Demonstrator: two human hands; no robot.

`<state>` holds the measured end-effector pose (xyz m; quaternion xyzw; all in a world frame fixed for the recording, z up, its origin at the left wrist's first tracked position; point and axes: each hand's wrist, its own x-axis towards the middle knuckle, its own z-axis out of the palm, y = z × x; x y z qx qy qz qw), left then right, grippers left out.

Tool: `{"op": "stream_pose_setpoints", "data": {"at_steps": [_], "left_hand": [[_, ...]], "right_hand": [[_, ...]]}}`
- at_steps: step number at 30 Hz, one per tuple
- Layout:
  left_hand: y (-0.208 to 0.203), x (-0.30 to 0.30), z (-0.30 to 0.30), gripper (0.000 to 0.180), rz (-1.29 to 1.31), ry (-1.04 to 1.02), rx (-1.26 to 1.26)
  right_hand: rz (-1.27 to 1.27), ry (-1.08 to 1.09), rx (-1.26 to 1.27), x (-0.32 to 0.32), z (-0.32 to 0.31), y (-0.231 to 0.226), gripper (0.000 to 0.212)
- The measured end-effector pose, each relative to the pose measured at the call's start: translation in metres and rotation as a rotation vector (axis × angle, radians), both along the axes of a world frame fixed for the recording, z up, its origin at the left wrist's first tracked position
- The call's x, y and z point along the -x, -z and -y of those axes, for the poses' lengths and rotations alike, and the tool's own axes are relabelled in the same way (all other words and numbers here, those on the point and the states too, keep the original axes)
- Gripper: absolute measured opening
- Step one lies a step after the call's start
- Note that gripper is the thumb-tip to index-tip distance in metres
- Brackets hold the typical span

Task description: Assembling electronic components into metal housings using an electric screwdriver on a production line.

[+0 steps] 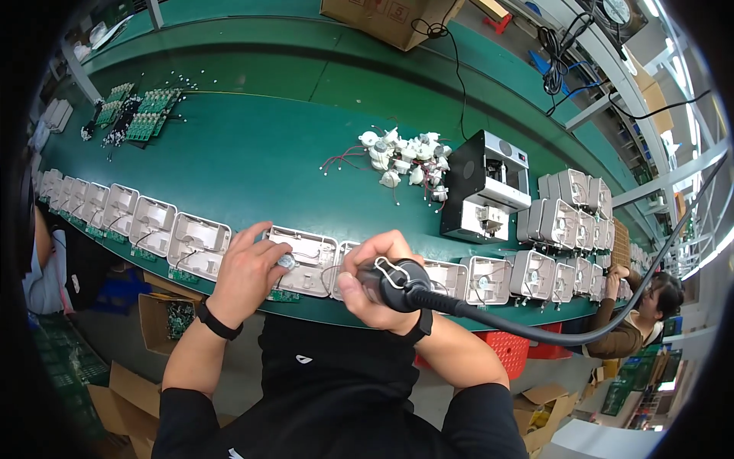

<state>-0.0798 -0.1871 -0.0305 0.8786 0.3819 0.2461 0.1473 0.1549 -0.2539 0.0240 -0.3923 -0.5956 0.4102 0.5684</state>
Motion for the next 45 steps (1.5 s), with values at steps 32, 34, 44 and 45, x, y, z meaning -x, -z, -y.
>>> {"op": "stream_pose_setpoints", "data": {"at_steps": [32, 34, 44, 45], "left_hand": [[0.0, -0.007, -0.001, 0.038, 0.005, 0.011, 0.038], [0.003, -0.004, -0.001, 0.036, 0.025, 0.019, 0.026], [0.011, 0.003, -0.007, 0.037, 0.047, 0.011, -0.048], [0.013, 0.004, -0.007, 0.037, 0.057, 0.026, -0.052]], "right_hand": [[-0.254, 0.341, -0.162, -0.053, 0.021, -0.066, 0.025], [-0.266, 0.136, -0.146, -0.009, 0.014, -0.062, 0.03], [-0.077, -0.065, -0.123, 0.069, -0.035, -0.006, 0.035], [-0.042, -0.042, -0.098, 0.071, -0.036, -0.004, 0.034]]}}
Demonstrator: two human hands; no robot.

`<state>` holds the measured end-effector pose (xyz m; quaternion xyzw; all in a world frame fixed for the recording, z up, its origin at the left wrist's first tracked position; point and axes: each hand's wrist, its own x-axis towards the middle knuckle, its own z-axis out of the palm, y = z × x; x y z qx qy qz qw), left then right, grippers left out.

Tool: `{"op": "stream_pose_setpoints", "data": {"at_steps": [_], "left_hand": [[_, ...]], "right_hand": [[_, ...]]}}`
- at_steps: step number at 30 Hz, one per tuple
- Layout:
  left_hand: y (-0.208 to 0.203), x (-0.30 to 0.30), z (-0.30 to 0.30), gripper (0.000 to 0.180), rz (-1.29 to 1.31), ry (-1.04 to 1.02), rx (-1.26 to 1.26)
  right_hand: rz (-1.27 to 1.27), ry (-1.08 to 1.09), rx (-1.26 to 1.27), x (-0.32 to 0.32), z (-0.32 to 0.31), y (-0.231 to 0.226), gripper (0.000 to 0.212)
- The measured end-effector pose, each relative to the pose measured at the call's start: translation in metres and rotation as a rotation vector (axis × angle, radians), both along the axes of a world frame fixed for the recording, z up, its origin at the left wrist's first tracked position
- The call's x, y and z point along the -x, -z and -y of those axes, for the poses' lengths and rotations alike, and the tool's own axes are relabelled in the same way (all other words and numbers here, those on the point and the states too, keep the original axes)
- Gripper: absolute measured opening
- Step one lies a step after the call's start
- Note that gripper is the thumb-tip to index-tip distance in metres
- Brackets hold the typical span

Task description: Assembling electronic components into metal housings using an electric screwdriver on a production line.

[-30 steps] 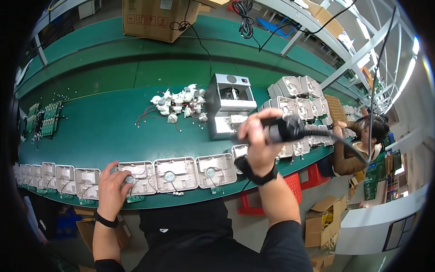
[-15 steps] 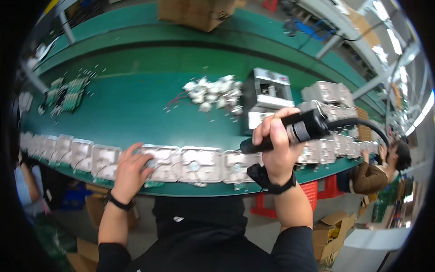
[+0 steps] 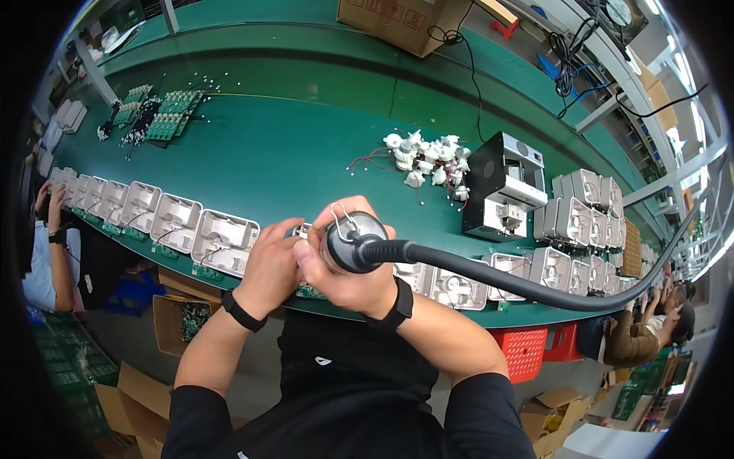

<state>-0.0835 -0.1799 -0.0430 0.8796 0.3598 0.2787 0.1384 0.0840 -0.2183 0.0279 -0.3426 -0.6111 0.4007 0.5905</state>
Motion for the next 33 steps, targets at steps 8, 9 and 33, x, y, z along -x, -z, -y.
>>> {"op": "stream_pose_setpoints", "data": {"at_steps": [8, 9, 33], "left_hand": [[0.003, 0.004, 0.001, 0.033, 0.047, 0.011, -0.002], [0.004, 0.004, 0.002, 0.032, 0.051, 0.007, 0.008], [-0.028, -0.021, 0.087, 0.05, 0.082, 0.039, 0.171]], "right_hand": [[0.173, 0.093, 0.038, 0.009, -0.005, 0.007, 0.033], [0.202, 0.09, 0.007, 0.009, -0.006, 0.01, 0.033], [0.075, 0.821, -0.247, -0.237, 0.042, -0.081, 0.014]]}}
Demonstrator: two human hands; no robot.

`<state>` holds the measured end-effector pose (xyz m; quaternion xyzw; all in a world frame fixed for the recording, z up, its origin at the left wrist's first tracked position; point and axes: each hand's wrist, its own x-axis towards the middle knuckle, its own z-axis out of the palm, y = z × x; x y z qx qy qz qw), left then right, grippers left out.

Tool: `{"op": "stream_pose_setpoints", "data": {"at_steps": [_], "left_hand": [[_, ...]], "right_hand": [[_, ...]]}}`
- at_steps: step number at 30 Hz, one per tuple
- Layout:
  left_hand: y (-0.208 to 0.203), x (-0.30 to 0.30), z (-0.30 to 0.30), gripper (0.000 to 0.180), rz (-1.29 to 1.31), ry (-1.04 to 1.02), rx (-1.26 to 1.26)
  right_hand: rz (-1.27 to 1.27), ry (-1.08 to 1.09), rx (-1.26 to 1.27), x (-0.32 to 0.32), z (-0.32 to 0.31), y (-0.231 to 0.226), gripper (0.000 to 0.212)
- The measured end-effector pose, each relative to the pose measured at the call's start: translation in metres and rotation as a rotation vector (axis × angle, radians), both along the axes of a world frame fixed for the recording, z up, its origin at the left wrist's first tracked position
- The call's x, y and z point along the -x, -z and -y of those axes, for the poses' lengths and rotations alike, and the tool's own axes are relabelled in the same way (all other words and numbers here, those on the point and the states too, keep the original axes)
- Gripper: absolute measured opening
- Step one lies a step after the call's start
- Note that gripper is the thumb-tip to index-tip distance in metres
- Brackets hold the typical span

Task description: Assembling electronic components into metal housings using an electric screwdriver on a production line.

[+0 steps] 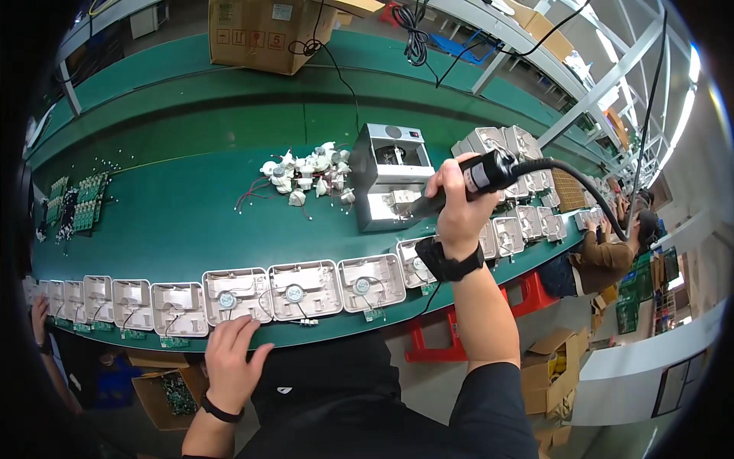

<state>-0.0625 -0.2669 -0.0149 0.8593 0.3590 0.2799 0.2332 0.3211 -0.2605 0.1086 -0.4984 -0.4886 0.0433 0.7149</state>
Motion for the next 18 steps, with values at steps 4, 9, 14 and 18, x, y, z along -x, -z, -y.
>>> {"op": "stream_pose_setpoints", "data": {"at_steps": [4, 9, 14, 18], "left_hand": [[-0.003, -0.02, 0.007, 0.048, -0.118, -0.062, -0.004], [0.004, -0.031, 0.003, 0.047, -0.169, -0.055, -0.053], [0.008, -0.033, 0.007, 0.042, -0.153, -0.033, -0.075], [0.013, -0.032, 0.002, 0.036, -0.14, -0.003, -0.124]], "right_hand": [[-0.051, 0.025, 0.065, -0.027, -0.012, 0.018, 0.013], [-0.077, 0.008, 0.132, -0.014, -0.002, 0.032, 0.012], [-0.083, -0.004, -0.018, -0.01, -0.009, 0.005, 0.012], [-0.137, 0.05, 0.039, -0.026, -0.022, 0.011, 0.013]]}}
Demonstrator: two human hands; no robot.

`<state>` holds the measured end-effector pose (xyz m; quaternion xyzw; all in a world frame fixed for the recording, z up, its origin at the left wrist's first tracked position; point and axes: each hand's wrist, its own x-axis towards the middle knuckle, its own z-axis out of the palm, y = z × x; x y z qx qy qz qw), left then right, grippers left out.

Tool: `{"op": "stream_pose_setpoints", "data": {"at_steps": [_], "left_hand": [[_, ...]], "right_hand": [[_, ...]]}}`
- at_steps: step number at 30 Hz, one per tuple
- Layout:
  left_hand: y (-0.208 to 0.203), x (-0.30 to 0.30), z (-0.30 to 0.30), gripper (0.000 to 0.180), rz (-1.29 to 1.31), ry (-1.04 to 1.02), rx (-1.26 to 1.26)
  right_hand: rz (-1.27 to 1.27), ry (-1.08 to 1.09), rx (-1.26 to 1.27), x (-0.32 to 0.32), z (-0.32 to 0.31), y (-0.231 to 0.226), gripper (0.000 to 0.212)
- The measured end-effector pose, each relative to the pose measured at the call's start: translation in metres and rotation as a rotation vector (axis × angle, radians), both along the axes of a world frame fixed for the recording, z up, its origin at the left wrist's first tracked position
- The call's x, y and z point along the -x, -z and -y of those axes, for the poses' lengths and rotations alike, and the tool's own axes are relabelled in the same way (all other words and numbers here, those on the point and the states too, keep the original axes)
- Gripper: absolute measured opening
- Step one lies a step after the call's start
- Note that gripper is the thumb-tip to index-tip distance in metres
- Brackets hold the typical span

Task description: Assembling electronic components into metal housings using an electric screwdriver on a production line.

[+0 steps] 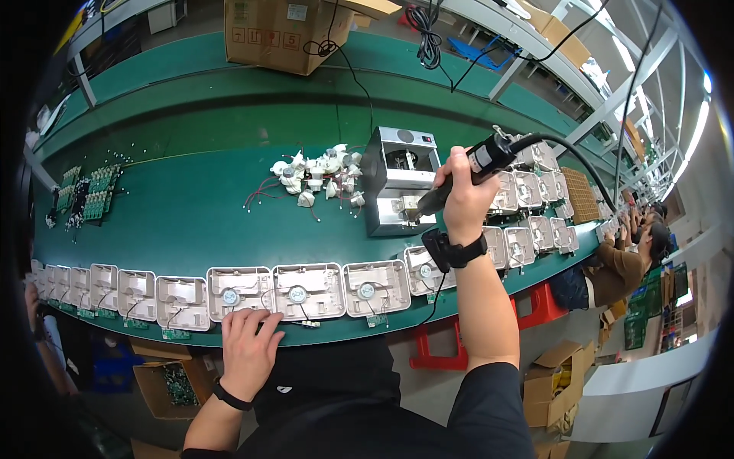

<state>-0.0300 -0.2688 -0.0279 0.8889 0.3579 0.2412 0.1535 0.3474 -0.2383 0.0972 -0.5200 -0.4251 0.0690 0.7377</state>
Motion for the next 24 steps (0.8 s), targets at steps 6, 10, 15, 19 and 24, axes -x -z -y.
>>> {"op": "stream_pose_setpoints", "data": {"at_steps": [6, 10, 15, 19, 24], "left_hand": [[0.006, 0.001, -0.002, 0.032, 0.006, -0.011, -0.03], [0.013, 0.005, -0.004, 0.032, 0.015, -0.025, -0.014], [0.029, 0.005, -0.005, 0.033, 0.094, 0.051, -0.046], [0.03, 0.01, -0.001, 0.038, 0.071, 0.045, -0.066], [0.047, 0.006, -0.003, 0.033, 0.349, -0.032, -0.007]], "right_hand": [[-0.11, -0.13, 0.039, 0.03, 0.016, -0.004, 0.016], [-0.196, -0.378, -0.026, 0.11, 0.029, -0.014, 0.02], [-0.136, -0.75, -0.052, 0.207, 0.025, -0.011, 0.031], [-0.172, -0.892, 0.044, 0.26, 0.006, 0.005, 0.039], [0.013, -0.906, 0.129, 0.288, -0.027, 0.048, 0.036]]}}
